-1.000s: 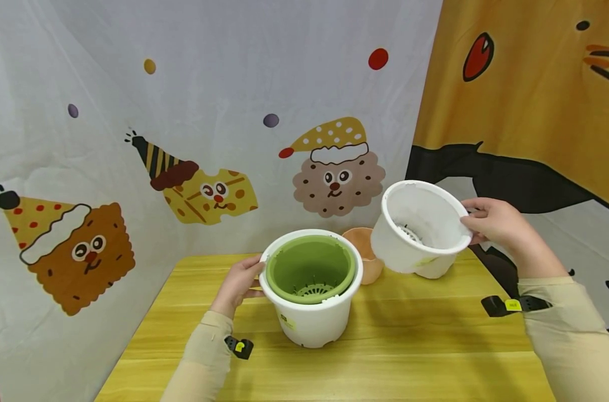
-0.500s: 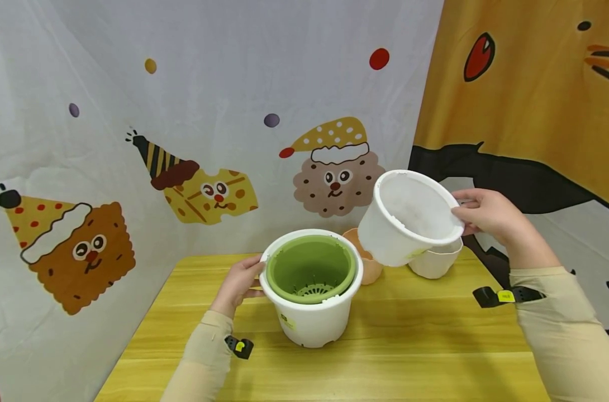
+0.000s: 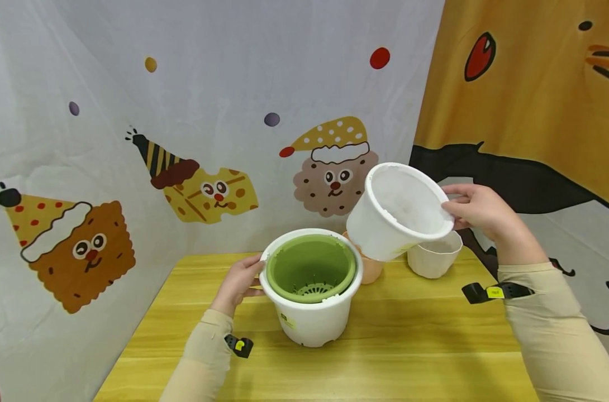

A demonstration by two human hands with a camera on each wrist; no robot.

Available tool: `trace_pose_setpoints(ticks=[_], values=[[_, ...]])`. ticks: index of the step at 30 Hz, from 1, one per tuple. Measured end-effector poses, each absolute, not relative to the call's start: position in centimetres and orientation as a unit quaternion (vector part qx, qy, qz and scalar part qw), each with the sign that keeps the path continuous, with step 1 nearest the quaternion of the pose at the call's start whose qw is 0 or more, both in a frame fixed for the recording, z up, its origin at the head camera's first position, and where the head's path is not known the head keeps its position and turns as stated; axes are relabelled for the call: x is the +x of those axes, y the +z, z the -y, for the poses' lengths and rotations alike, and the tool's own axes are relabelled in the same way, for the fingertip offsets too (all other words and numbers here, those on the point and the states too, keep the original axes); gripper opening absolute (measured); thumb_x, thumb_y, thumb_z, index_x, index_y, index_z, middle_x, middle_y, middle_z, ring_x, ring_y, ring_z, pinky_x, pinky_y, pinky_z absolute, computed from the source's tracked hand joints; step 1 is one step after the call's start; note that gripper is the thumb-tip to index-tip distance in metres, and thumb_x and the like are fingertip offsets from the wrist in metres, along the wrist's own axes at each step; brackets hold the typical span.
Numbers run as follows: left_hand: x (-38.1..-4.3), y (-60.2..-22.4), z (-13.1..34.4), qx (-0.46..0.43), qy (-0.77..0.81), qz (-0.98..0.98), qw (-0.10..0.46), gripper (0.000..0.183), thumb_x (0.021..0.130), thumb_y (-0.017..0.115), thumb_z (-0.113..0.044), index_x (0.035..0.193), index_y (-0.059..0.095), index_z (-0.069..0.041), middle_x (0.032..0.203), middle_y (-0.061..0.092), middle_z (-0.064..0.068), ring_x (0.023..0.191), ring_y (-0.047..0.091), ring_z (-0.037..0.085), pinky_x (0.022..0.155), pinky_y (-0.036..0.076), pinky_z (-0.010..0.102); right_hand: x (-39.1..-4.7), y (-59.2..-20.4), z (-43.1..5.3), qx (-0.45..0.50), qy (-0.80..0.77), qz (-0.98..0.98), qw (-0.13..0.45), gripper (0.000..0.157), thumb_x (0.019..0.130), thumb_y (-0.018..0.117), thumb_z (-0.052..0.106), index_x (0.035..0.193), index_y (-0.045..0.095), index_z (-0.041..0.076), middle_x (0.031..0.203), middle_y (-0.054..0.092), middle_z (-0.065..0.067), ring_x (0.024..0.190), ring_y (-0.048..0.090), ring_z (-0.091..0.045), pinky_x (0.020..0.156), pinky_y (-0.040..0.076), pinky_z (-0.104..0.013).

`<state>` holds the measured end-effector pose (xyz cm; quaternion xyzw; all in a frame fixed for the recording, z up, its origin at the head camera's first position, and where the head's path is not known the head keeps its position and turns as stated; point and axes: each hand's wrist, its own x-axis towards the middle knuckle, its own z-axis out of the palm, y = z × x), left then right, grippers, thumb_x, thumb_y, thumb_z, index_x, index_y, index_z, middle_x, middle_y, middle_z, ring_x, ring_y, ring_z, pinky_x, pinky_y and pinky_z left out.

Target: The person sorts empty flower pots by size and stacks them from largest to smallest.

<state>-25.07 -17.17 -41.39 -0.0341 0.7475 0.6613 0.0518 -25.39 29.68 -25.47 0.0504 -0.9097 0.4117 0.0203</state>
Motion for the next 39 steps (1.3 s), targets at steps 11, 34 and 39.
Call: trace_pose_setpoints(ticks=[11, 34, 39], values=[[-25.1, -41.4, 17.4, -0.027, 0.663, -0.746, 0.054, 0.043, 0.103, 0.053, -0.019, 0.143, 0.052, -0.003, 0.127, 0.06, 0.021, 0.079, 0.069, 0.022, 0.066, 0.062, 0.039, -25.6, -25.1, -28.6, 0.058, 0.43, 0.901, 0.027, 0.051, 0.1, 0.058, 0.012, 0.142, 0.041, -0.011, 0.113, 0.067, -0.025, 0.074, 0.066, -0.015, 0.066, 0.06, -0.028], [-25.0, -41.3, 17.4, -0.023, 0.665, -0.745, 0.054, 0.043, 0.103, 0.053, -0.019, 0.143, 0.052, -0.002, 0.129, 0.059, 0.023, 0.08, 0.07, 0.022, 0.066, 0.062, 0.039, -26.5, -25.4, -24.3, 0.098, 0.48, 0.872, 0.007, 0.049, 0.099, 0.058, 0.007, 0.143, 0.042, -0.008, 0.112, 0.067, -0.024, 0.075, 0.068, -0.016, 0.067, 0.06, -0.03], [-25.0, -41.4, 17.4, -0.024, 0.665, -0.745, 0.053, 0.043, 0.103, 0.053, -0.018, 0.143, 0.052, -0.003, 0.128, 0.059, 0.022, 0.08, 0.069, 0.022, 0.066, 0.062, 0.039, -26.5, -25.6, -22.9, 0.107, 0.482, 0.87, 0.007, 0.046, 0.099, 0.058, 0.006, 0.141, 0.045, -0.007, 0.111, 0.066, -0.026, 0.072, 0.068, -0.017, 0.065, 0.06, -0.03]])
